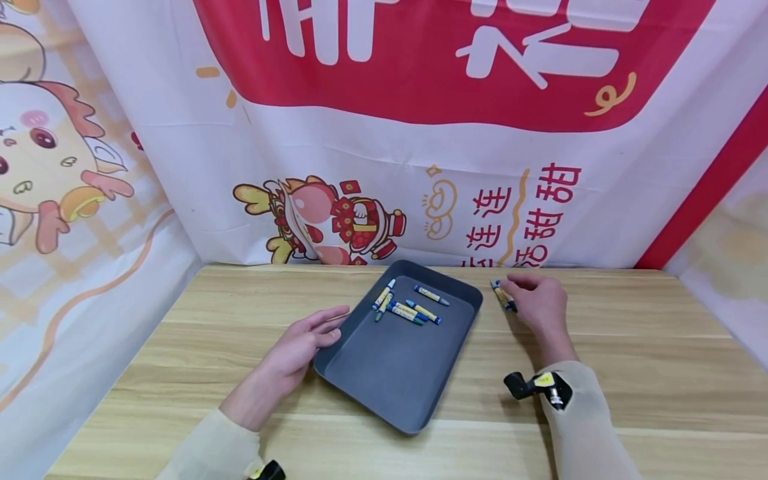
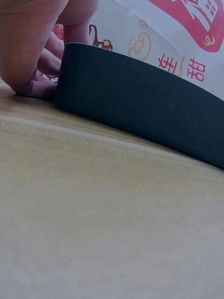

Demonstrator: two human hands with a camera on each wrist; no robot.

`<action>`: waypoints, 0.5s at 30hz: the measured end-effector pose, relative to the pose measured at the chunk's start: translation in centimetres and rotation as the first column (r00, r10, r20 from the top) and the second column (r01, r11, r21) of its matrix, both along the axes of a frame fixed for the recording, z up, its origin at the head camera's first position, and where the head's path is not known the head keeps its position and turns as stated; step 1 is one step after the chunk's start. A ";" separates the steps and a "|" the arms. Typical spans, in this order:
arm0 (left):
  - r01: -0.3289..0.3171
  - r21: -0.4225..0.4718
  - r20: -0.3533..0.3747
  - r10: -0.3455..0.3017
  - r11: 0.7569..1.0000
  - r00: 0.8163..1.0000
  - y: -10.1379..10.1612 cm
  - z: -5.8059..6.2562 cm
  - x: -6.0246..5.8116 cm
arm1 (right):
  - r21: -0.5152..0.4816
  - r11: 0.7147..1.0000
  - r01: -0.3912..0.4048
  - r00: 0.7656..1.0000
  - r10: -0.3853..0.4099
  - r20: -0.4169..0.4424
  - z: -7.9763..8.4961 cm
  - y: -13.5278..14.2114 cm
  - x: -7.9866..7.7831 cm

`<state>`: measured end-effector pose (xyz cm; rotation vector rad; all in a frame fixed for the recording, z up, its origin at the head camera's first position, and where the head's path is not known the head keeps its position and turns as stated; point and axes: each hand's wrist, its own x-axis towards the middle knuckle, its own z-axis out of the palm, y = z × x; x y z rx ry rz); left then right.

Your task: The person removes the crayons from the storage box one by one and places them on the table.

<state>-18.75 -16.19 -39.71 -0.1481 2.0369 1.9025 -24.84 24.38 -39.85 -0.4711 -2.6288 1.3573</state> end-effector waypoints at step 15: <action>-0.002 0.001 0.004 0.002 1.000 1.000 -0.1 0.0 -0.1 | -0.014 0.997 -0.071 0.995 0.070 -0.077 1.8 -1.3 0.3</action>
